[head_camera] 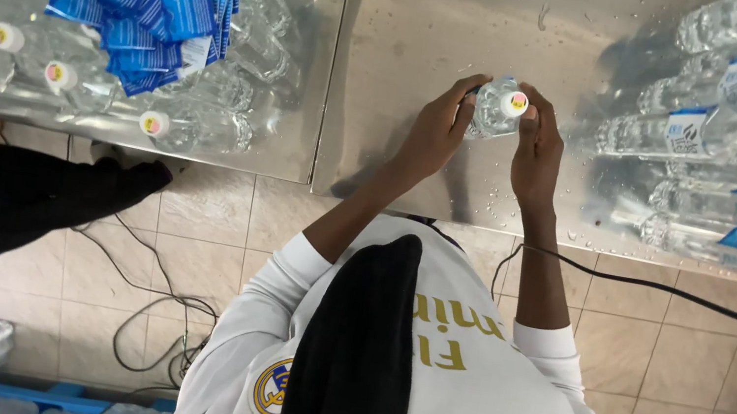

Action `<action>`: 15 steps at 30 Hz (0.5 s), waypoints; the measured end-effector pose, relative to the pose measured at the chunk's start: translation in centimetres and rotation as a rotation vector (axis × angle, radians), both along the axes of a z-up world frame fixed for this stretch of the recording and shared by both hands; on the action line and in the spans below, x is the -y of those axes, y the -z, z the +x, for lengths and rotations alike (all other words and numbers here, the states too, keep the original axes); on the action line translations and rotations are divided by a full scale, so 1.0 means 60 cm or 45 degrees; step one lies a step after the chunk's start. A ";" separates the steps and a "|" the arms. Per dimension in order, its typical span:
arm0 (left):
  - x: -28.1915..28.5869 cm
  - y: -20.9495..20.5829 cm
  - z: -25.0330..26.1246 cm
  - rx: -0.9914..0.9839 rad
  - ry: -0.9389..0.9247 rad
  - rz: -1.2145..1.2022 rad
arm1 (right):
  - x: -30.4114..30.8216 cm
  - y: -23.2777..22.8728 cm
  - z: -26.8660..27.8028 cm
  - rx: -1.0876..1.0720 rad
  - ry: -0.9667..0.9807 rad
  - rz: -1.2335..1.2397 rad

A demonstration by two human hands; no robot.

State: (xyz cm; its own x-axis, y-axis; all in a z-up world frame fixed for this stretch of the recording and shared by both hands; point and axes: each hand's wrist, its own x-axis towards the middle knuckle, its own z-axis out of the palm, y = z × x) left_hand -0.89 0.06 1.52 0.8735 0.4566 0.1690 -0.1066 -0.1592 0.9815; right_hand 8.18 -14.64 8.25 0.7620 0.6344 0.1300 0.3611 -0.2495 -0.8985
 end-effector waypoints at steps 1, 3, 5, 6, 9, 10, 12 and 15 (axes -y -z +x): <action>-0.002 0.007 0.003 -0.001 0.018 -0.002 | 0.002 0.004 -0.002 -0.001 0.018 -0.002; -0.008 0.021 0.005 -0.014 0.037 0.054 | 0.007 0.014 -0.010 0.007 0.023 0.028; -0.011 0.038 0.006 -0.026 0.068 0.070 | 0.005 0.017 -0.023 -0.009 0.027 0.037; -0.009 0.047 0.009 -0.031 0.064 0.086 | 0.006 0.017 -0.024 -0.017 -0.005 0.047; -0.010 0.021 0.000 -0.025 0.101 -0.002 | 0.015 0.023 -0.028 -0.060 -0.013 0.050; -0.009 0.012 -0.004 -0.022 0.105 -0.007 | 0.018 0.027 -0.024 -0.058 -0.008 0.045; -0.006 -0.008 -0.013 -0.053 0.107 -0.099 | 0.024 0.035 -0.015 -0.110 -0.028 0.007; -0.007 -0.023 -0.020 -0.004 0.136 -0.168 | 0.037 0.047 0.005 -0.139 -0.105 -0.015</action>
State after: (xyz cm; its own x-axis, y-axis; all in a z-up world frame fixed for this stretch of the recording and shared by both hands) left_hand -2.10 0.51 2.90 0.9187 0.3792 0.1106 -0.1126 -0.0171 0.9935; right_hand 8.49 -16.84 5.40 0.7166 0.6962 0.0416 0.2811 -0.2337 -0.9308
